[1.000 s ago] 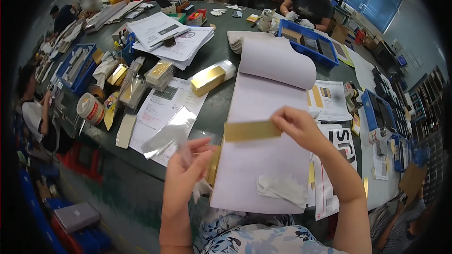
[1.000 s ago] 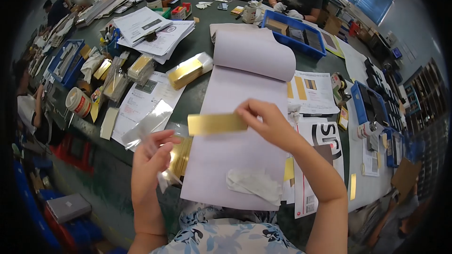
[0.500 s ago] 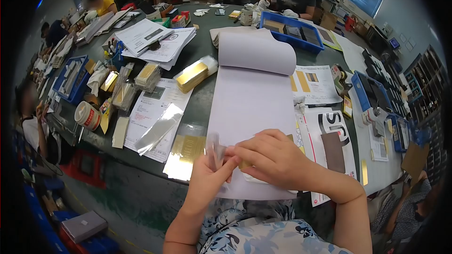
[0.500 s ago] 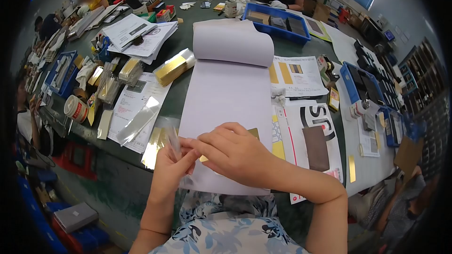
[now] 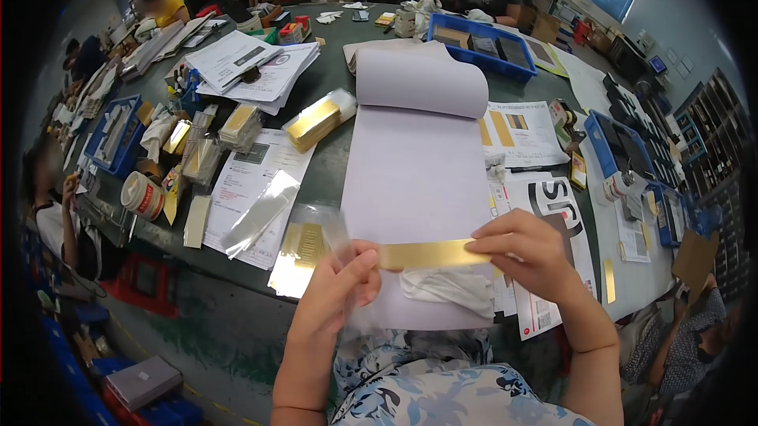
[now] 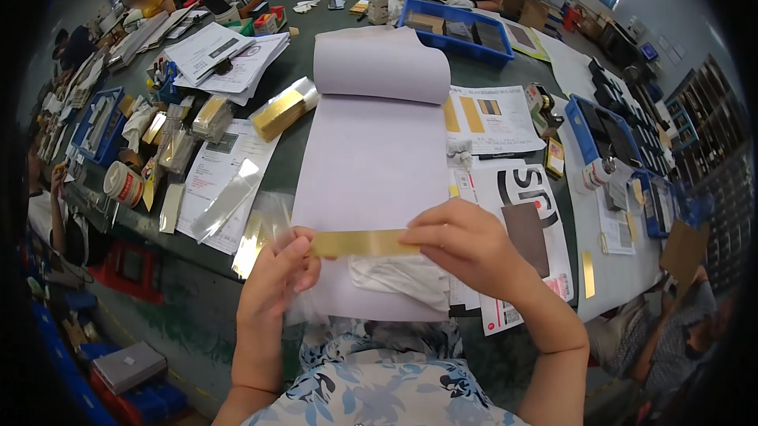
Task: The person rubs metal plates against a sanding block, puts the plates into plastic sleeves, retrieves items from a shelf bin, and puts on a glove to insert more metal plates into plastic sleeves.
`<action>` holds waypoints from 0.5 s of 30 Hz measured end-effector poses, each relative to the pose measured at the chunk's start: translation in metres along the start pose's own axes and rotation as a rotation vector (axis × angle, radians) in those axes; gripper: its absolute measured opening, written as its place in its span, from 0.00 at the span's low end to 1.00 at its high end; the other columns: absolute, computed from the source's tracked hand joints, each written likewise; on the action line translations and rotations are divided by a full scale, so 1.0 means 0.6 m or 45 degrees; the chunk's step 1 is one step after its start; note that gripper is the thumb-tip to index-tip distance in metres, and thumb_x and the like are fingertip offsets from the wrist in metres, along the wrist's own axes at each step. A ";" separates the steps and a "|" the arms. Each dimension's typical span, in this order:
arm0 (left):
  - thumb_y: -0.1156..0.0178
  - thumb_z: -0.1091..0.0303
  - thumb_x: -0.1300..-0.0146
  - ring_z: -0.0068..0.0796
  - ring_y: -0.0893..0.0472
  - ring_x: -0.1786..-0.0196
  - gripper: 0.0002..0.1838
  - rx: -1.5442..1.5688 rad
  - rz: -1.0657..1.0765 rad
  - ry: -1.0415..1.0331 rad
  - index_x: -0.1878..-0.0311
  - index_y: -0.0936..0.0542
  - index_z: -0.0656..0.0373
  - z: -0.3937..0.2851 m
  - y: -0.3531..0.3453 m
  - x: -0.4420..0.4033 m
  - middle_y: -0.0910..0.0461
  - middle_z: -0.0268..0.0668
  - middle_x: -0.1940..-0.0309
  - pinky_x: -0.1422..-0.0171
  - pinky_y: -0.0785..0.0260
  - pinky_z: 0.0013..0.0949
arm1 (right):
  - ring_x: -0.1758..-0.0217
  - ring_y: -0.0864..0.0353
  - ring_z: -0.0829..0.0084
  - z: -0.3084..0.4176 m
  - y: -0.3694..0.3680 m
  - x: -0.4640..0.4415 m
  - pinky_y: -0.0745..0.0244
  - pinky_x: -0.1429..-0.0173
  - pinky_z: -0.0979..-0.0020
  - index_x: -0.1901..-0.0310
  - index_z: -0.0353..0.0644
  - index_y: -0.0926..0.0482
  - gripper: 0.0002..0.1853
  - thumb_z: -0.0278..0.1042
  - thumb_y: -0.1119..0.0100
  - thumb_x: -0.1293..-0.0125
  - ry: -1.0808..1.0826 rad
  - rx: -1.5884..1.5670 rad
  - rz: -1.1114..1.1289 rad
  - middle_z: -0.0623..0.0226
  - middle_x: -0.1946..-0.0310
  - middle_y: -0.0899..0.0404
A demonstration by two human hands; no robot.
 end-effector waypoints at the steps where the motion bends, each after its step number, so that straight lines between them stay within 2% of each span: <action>1: 0.39 0.62 0.36 0.20 0.30 0.78 0.15 0.142 0.005 -0.037 0.57 0.23 0.67 -0.006 -0.016 0.001 0.21 0.38 0.71 0.72 0.39 0.23 | 0.62 0.19 0.68 -0.024 0.011 0.002 0.26 0.58 0.70 0.56 0.38 0.19 0.13 0.22 0.33 0.45 -0.180 -0.126 -0.065 0.64 0.60 0.18; 2: 0.40 0.62 0.35 0.23 0.26 0.75 0.15 0.284 0.010 -0.074 0.57 0.23 0.67 -0.011 -0.024 0.002 0.19 0.41 0.67 0.68 0.34 0.26 | 0.64 0.19 0.70 -0.049 0.019 0.010 0.25 0.61 0.71 0.60 0.37 0.18 0.09 0.22 0.34 0.43 -0.359 -0.253 -0.129 0.63 0.64 0.18; 3: 0.40 0.62 0.35 0.23 0.26 0.75 0.15 0.283 0.009 -0.075 0.57 0.23 0.67 -0.012 -0.022 0.003 0.19 0.41 0.67 0.68 0.34 0.26 | 0.68 0.18 0.74 -0.068 0.019 0.020 0.24 0.63 0.75 0.56 0.35 0.21 0.08 0.24 0.39 0.37 -0.437 -0.378 -0.184 0.62 0.68 0.17; 4: 0.40 0.63 0.35 0.26 0.23 0.70 0.14 0.161 -0.040 -0.100 0.58 0.21 0.68 -0.016 -0.014 0.004 0.18 0.43 0.65 0.63 0.31 0.29 | 0.68 0.18 0.74 -0.066 0.018 0.021 0.24 0.63 0.75 0.56 0.35 0.21 0.08 0.24 0.39 0.37 -0.436 -0.379 -0.185 0.62 0.68 0.17; 5: 0.40 0.65 0.35 0.29 0.20 0.66 0.13 0.038 -0.089 -0.125 0.59 0.20 0.68 -0.020 -0.005 0.006 0.18 0.45 0.63 0.58 0.28 0.31 | 0.67 0.18 0.75 -0.088 0.013 0.032 0.24 0.62 0.76 0.54 0.34 0.23 0.09 0.24 0.41 0.34 -0.646 -0.678 -0.279 0.62 0.67 0.17; 6: 0.40 0.65 0.35 0.29 0.20 0.66 0.13 0.038 -0.090 -0.127 0.59 0.20 0.68 -0.018 0.001 0.007 0.18 0.45 0.63 0.58 0.28 0.31 | 0.67 0.18 0.76 -0.107 0.002 0.047 0.23 0.61 0.78 0.51 0.33 0.26 0.10 0.25 0.44 0.32 -0.854 -0.979 -0.370 0.62 0.66 0.17; 8: 0.38 0.70 0.38 0.31 0.17 0.63 0.08 -0.056 -0.014 -0.191 0.65 0.19 0.67 -0.018 0.001 0.011 0.17 0.46 0.66 0.55 0.26 0.32 | 0.67 0.17 0.76 -0.110 0.005 0.046 0.22 0.60 0.78 0.49 0.32 0.28 0.11 0.25 0.45 0.31 -0.863 -0.966 -0.358 0.61 0.66 0.17; 10: 0.35 0.71 0.40 0.28 0.18 0.63 0.07 -0.133 -0.017 -0.196 0.65 0.19 0.67 -0.017 0.000 0.013 0.16 0.43 0.66 0.55 0.27 0.30 | 0.67 0.17 0.76 -0.107 0.009 0.044 0.22 0.60 0.78 0.47 0.32 0.30 0.12 0.25 0.46 0.30 -0.876 -0.953 -0.347 0.60 0.66 0.18; 12: 0.33 0.72 0.42 0.25 0.19 0.63 0.08 -0.211 -0.021 -0.201 0.64 0.18 0.67 -0.018 -0.003 0.013 0.16 0.40 0.67 0.54 0.29 0.27 | 0.66 0.17 0.76 -0.104 0.028 0.046 0.21 0.60 0.77 0.48 0.31 0.30 0.12 0.24 0.46 0.31 -0.891 -0.901 -0.458 0.60 0.66 0.18; 15: 0.32 0.77 0.47 0.29 0.18 0.67 0.06 -0.308 -0.122 -0.159 0.68 0.19 0.66 -0.018 0.002 0.014 0.16 0.44 0.71 0.57 0.26 0.29 | 0.66 0.17 0.75 -0.092 0.056 0.043 0.21 0.61 0.77 0.47 0.31 0.30 0.13 0.23 0.47 0.31 -0.754 -0.926 -0.607 0.59 0.66 0.18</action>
Point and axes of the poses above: each hand's wrist, its own x-axis away from the middle knuckle, its own y-axis out of the back of the hand, z = x × y, the point moved 10 cm from there along -x, towards the middle knuckle
